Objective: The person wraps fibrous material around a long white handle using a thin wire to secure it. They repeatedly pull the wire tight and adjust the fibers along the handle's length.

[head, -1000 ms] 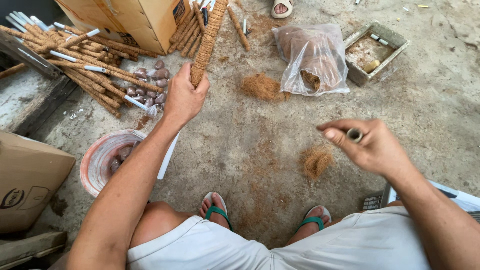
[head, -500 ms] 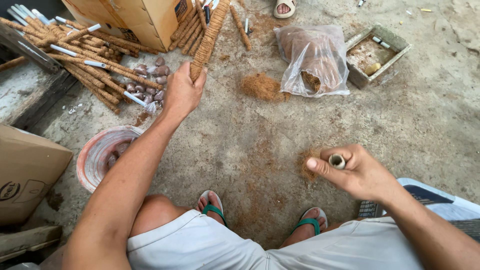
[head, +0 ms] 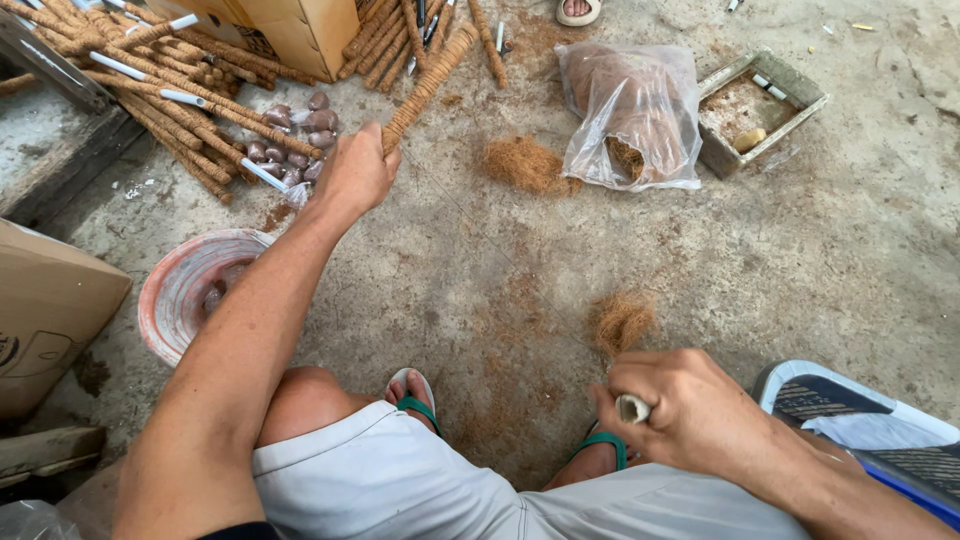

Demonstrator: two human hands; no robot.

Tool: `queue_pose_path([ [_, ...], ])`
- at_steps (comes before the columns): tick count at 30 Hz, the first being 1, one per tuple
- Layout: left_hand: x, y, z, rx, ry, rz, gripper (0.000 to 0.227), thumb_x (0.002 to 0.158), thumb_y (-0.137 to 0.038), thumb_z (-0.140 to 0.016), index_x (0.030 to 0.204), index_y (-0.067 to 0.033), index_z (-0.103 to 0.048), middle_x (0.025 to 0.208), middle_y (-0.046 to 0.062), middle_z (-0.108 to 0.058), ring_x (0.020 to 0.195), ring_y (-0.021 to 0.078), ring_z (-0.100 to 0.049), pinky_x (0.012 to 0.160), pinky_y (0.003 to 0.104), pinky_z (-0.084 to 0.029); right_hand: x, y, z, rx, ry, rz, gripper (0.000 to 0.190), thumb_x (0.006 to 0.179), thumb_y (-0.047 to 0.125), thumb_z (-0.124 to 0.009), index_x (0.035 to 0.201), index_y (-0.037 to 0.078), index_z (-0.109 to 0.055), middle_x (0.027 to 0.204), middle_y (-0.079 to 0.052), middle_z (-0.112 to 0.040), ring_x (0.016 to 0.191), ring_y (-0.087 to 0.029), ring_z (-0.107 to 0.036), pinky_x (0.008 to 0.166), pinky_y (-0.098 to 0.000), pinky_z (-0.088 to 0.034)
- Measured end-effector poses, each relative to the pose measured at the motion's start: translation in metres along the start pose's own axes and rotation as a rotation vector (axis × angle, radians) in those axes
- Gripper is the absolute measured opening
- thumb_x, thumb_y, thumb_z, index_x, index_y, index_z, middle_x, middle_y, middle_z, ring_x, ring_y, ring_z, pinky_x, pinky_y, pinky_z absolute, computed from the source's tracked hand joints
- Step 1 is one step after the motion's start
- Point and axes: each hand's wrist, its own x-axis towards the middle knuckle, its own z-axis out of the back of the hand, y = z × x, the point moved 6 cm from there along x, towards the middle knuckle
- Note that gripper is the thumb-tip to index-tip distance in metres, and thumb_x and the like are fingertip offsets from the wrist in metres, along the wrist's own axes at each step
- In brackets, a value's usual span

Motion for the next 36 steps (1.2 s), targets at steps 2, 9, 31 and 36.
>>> queue_pose_path([
  [2,0.0,0.001,-0.006,0.064,0.018,-0.04,0.03,0.104,-0.02,-0.055,0.12,0.0042,-0.054,0.078,0.015,-0.066,0.058,0.0246,-0.065,0.052,0.041,-0.059,-0.001,0.01,0.002,-0.023,0.017,0.078,0.022,0.079,0.008,-0.076,0.063,0.006,-0.061,0.06,-0.006,-0.064,0.049,-0.025,-0.064,0.045,-0.0395,-0.053],
  [9,0.005,-0.013,-0.035,0.429,0.007,-0.211,0.029,0.104,-0.021,-0.054,0.111,0.0062,-0.058,0.079,0.021,-0.071,0.068,0.0336,-0.072,0.059,0.045,-0.06,-0.01,0.04,0.027,-0.345,-0.119,0.439,0.027,0.076,0.002,-0.076,0.064,0.008,-0.052,0.06,-0.004,-0.052,0.052,-0.022,-0.058,0.044,-0.0392,-0.046],
  [31,-0.112,-0.139,-0.158,0.702,0.227,-1.044,0.013,0.09,-0.016,-0.063,0.093,-0.0059,-0.07,0.081,0.009,-0.075,0.07,0.0264,-0.076,0.052,0.042,-0.061,-0.072,-0.087,0.11,-0.434,-0.934,0.294,0.031,0.1,-0.003,-0.075,0.083,0.006,-0.051,0.071,-0.009,-0.058,0.052,-0.017,-0.053,0.045,-0.0303,-0.042],
  [36,-0.158,-0.161,-0.132,0.565,0.258,-1.309,0.011,0.085,-0.019,-0.065,0.08,-0.0093,-0.068,0.07,0.006,-0.072,0.063,0.027,-0.075,0.049,0.042,-0.06,-0.094,-0.175,0.128,-0.268,-1.041,-0.019,0.033,0.112,0.003,-0.077,0.09,0.005,-0.052,0.076,-0.008,-0.058,0.057,-0.014,-0.048,0.056,-0.0274,-0.04],
])
